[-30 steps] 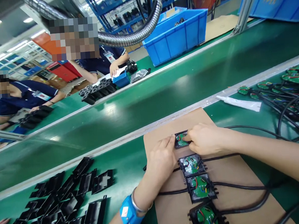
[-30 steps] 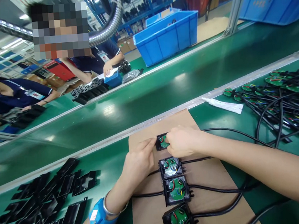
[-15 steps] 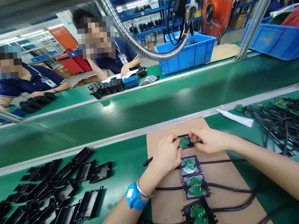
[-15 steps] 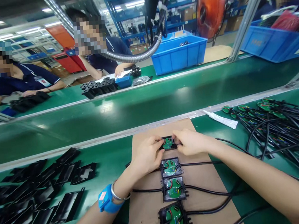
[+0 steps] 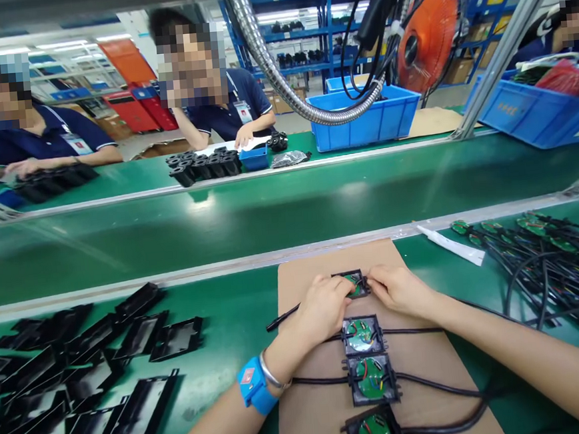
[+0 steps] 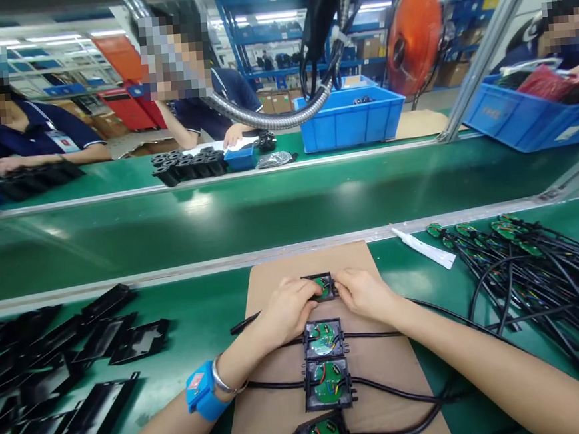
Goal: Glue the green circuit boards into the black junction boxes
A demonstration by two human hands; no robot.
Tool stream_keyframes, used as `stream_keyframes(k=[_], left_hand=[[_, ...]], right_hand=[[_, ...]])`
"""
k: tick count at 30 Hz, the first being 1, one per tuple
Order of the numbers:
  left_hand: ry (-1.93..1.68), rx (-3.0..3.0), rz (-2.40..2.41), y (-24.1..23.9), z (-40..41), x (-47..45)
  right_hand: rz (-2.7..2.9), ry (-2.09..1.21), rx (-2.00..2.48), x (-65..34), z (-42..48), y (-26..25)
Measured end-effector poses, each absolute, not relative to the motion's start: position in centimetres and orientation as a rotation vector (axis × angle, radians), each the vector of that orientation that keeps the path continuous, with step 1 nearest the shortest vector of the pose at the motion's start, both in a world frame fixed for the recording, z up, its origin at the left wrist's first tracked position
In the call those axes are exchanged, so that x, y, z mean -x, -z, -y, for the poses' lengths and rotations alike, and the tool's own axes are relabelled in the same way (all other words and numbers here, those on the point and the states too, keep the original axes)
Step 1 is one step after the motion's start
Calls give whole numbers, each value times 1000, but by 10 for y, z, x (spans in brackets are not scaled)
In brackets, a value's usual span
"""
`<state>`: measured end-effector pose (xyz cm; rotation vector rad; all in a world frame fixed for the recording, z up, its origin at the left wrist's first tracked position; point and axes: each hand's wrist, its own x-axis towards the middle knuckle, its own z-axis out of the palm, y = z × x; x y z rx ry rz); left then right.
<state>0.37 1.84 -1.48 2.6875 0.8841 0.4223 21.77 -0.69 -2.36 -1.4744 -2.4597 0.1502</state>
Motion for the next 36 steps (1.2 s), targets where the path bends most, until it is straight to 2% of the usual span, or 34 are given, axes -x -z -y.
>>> stream_keyframes(k=[10, 18, 25, 32, 36], left_hand=[[-268, -2762, -921, 6, -18, -15], [-236, -2793, -967, 3, -12, -16], [-146, -2762, -983, -4, -9, -30], [-322, -2667, -1005, -14, -5, 4], [-453, -2544, -1167, -10, 22, 35]], right_hand=[[2752, -83, 1301, -218, -10, 10], [2548, 68, 1276, -232, 2, 23], [2564, 43, 1190, -231, -5, 38], [2514, 173, 1359, -209, 26, 2], [2610, 9, 1414, -166, 77, -12]])
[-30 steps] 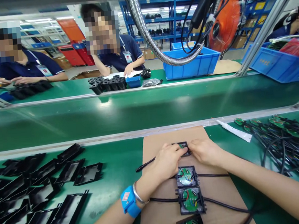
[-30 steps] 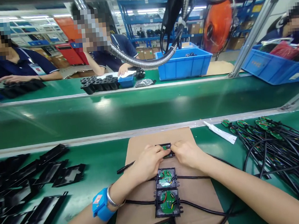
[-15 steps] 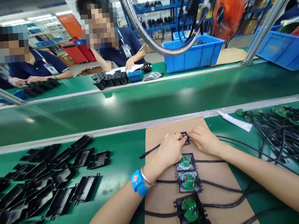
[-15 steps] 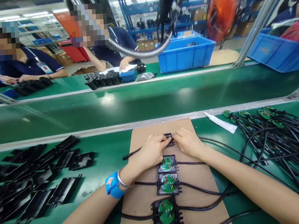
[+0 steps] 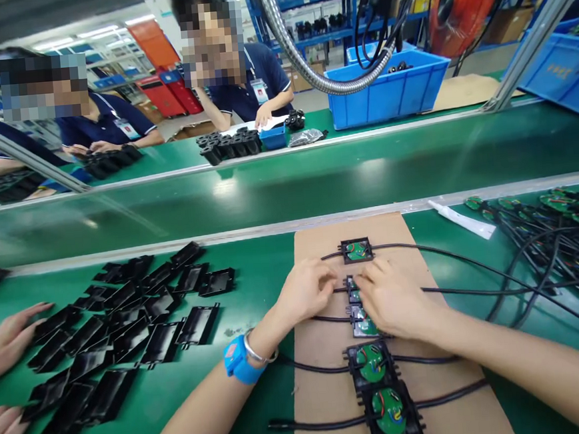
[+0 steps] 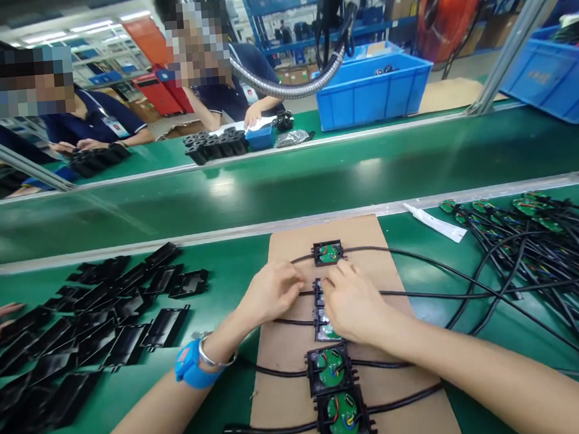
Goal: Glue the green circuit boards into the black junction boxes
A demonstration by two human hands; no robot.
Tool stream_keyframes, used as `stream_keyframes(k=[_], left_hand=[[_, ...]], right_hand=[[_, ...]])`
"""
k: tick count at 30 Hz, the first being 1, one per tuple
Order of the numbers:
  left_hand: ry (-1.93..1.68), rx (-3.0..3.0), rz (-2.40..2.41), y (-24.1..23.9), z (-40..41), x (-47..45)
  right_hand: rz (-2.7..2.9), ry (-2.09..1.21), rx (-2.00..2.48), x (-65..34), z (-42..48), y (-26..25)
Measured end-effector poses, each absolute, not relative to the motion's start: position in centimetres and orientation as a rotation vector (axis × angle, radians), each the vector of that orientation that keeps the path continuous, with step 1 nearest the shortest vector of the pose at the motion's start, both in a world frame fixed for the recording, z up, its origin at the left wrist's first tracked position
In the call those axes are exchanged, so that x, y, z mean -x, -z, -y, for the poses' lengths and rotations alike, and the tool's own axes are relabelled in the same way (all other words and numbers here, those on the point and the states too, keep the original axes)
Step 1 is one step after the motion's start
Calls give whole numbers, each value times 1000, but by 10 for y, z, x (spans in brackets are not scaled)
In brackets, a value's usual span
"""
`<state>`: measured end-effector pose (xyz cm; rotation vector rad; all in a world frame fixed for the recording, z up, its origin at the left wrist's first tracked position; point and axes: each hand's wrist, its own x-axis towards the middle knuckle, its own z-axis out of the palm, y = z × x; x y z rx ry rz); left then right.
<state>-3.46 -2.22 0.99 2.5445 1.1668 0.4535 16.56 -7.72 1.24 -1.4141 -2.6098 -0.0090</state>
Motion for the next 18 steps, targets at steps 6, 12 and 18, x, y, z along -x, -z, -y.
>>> stream_keyframes(k=[6, 12, 18], left_hand=[[-476, -2438, -1099, 11, 40, 37], [-427, -2430, -1025, 12, 33, 28], [-478, -2473, -1060, -12, 85, 59]], right_hand=[[2824, -168, 1318, -137, 93, -13], [2847, -282, 1236, -136, 67, -17], [2662, -354, 1232, -196, 111, -31]])
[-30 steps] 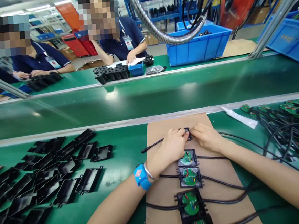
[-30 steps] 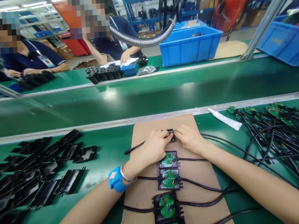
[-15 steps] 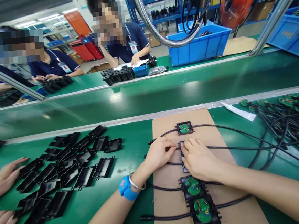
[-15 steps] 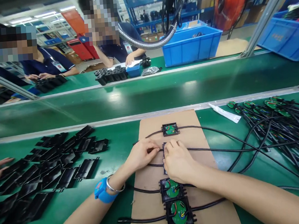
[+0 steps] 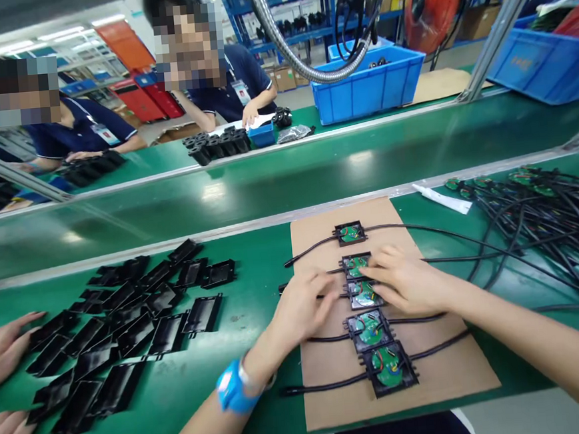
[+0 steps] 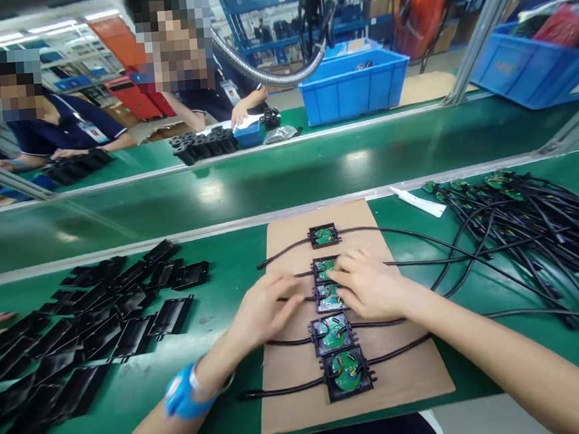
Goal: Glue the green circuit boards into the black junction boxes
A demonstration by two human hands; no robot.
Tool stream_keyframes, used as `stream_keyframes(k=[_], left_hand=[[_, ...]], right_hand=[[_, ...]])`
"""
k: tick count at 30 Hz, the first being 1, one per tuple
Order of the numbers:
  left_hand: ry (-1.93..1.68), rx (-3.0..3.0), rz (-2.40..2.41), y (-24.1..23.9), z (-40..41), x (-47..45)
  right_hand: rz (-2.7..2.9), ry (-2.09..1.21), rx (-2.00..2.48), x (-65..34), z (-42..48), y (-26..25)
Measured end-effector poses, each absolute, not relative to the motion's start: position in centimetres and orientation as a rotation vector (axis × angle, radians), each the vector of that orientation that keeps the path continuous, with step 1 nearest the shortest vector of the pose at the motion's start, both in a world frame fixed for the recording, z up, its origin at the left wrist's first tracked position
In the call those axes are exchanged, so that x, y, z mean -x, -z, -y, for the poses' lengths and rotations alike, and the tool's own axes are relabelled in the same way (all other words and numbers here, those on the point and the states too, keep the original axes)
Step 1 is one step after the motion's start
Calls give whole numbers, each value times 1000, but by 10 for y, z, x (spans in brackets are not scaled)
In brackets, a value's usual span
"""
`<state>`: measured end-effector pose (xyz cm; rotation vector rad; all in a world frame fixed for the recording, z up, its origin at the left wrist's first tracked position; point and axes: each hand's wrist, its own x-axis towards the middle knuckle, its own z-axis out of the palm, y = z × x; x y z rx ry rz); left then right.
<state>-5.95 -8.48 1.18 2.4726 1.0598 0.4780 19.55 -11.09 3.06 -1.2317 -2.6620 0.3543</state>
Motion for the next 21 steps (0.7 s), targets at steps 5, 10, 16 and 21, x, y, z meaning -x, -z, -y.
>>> stream_keyframes(k=[5, 10, 16, 21], left_hand=[[-165, -2466, -1036, -16, 152, 89], [-87, -2469, -1063, -10, 180, 86], [-216, -2467, -1136, -28, 103, 79], [-69, -2538, -1058, -27, 24, 69]], right_hand=[[2579, -584, 1365, -238, 184, -19], [2540, -526, 1428, -241, 207, -2], [2242, -527, 1500, -246, 151, -14], [2360, -451, 1571, -258, 77, -17]])
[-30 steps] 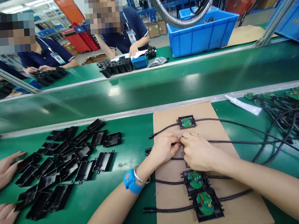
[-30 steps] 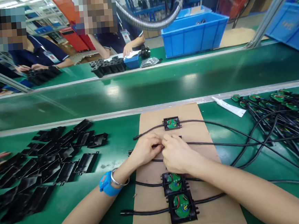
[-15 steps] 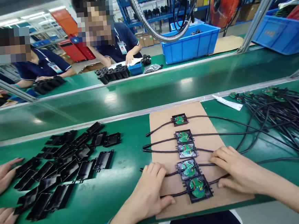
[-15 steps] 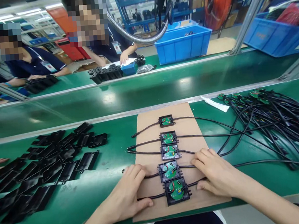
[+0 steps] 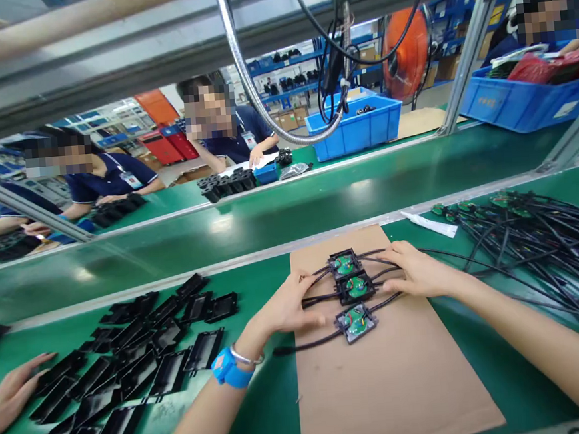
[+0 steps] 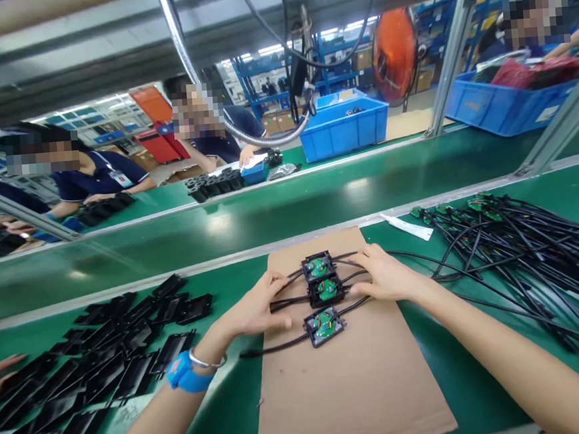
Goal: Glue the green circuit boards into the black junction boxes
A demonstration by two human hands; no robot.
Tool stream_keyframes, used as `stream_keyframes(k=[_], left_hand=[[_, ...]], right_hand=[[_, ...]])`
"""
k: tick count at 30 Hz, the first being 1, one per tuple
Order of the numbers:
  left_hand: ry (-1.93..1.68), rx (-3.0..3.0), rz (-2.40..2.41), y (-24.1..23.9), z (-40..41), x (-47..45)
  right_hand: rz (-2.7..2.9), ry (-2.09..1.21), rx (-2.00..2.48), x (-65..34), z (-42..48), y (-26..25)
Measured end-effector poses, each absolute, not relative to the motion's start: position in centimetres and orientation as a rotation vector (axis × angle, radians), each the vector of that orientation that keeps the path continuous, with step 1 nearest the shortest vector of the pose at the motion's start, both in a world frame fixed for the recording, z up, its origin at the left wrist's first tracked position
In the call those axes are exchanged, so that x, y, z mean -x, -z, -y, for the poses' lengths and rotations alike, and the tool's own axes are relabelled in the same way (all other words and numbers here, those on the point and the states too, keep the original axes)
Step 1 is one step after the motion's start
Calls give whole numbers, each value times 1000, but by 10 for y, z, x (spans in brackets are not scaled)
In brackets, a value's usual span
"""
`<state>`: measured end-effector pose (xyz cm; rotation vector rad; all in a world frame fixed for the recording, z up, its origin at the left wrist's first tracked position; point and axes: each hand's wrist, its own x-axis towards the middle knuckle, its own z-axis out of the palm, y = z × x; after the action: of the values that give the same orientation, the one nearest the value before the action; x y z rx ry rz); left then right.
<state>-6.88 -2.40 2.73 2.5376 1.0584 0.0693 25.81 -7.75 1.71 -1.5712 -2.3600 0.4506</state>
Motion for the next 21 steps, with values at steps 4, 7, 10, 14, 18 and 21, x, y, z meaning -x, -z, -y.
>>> stream_keyframes(k=[4, 7, 10, 14, 18, 21], left_hand=[[148, -2555, -1149, -19, 35, 72], [183, -2586, -1150, -19, 51, 70], [259, -2633, -1138, -24, 41, 61], [434, -2587, -1175, -32, 6, 52], [286, -2706, -1118, -33, 6, 53], [151, -2800, -1161, -23, 27, 51]], right_hand=[[2511, -461, 1881, -286, 71, -8], [2533, -397, 1833, -299, 83, -6], [2559, -386, 1689, -298, 92, -9], [2588, -378, 1579, -292, 96, -7], [2519, -288, 1545, -294, 99, 8], [2470, -213, 1577, -295, 100, 20]])
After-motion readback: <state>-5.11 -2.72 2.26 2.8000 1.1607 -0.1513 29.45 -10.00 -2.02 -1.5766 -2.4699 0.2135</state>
